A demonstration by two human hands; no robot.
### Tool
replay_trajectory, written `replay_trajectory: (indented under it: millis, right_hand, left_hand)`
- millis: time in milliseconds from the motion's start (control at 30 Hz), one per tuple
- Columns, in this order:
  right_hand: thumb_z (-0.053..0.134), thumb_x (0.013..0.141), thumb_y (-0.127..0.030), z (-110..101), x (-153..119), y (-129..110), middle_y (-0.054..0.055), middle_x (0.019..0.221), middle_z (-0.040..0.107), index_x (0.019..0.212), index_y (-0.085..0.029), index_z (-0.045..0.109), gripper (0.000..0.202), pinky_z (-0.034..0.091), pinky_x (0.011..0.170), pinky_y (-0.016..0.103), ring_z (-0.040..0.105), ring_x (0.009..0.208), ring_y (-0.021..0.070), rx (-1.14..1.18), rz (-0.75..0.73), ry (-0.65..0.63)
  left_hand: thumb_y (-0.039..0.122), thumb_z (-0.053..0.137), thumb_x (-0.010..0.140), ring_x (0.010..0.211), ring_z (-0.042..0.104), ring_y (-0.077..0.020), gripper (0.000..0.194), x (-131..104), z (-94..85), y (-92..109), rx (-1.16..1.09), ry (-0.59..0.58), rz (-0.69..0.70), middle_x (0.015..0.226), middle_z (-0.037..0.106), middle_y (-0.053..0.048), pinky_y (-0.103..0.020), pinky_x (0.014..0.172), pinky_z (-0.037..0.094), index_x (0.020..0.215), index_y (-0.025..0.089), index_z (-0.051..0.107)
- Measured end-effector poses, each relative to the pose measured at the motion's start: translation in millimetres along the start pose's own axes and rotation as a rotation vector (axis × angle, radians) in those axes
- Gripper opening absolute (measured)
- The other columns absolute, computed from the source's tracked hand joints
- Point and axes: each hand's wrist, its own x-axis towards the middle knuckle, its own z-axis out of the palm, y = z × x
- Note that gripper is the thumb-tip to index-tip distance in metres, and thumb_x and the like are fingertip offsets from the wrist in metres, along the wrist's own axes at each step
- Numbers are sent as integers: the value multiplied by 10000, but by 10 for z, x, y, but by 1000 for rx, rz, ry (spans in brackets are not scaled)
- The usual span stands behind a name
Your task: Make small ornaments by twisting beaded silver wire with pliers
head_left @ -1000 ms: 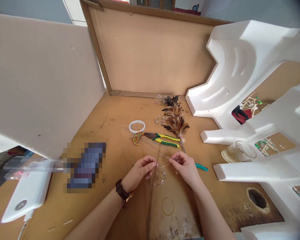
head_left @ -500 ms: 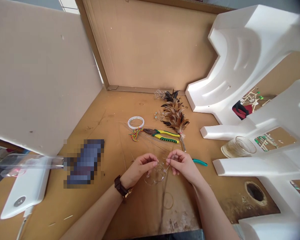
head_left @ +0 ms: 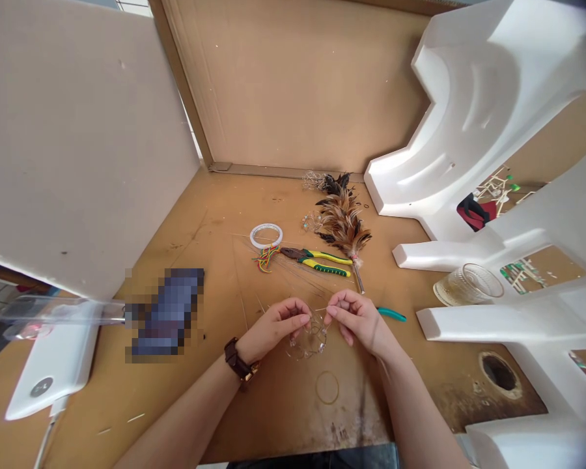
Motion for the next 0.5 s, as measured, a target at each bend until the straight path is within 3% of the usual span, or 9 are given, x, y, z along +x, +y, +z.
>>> replay_trajectory:
  millis: [133, 233, 333, 500]
  right_hand:
    - [623, 744, -410, 9, -5, -5, -30, 598, 605, 790, -181, 527, 252, 336, 360, 177, 480, 373, 62, -33, 6, 10]
    - [643, 730, -391, 13, -19, -47, -28, 589, 579, 775, -174, 570, 234, 426, 469, 209, 520, 463, 84, -106, -63, 130]
    - [630, 745, -376, 21, -28, -60, -8, 602, 581, 750, -180, 608, 197, 441, 534, 237, 532, 536, 112, -273, -187, 243]
    - [549, 817, -339, 85, -19, 13, 11, 667, 597, 773, -196, 593, 156, 440, 578, 250, 543, 603, 132, -501, -280, 193]
  left_hand:
    - [374, 615, 750, 512, 442, -52, 242, 0, 6, -8, 4, -32, -22, 694, 559, 17, -181, 501, 379, 803, 148, 543]
    - [351, 602, 761, 519, 457, -56, 219, 3, 2, -13, 11, -15, -21, 687, 556, 15, -186, 512, 395, 799, 141, 552]
    - [334, 586, 770, 532, 477, -68, 201, 4, -6, -7, 0, -15, -20, 688, 556, 9, -195, 514, 405, 806, 137, 571]
    - [316, 541, 797, 566, 493, -82, 194, 7, -7, 11, -16, -33, 1, 698, 570, -4, -206, 552, 405, 804, 133, 604]
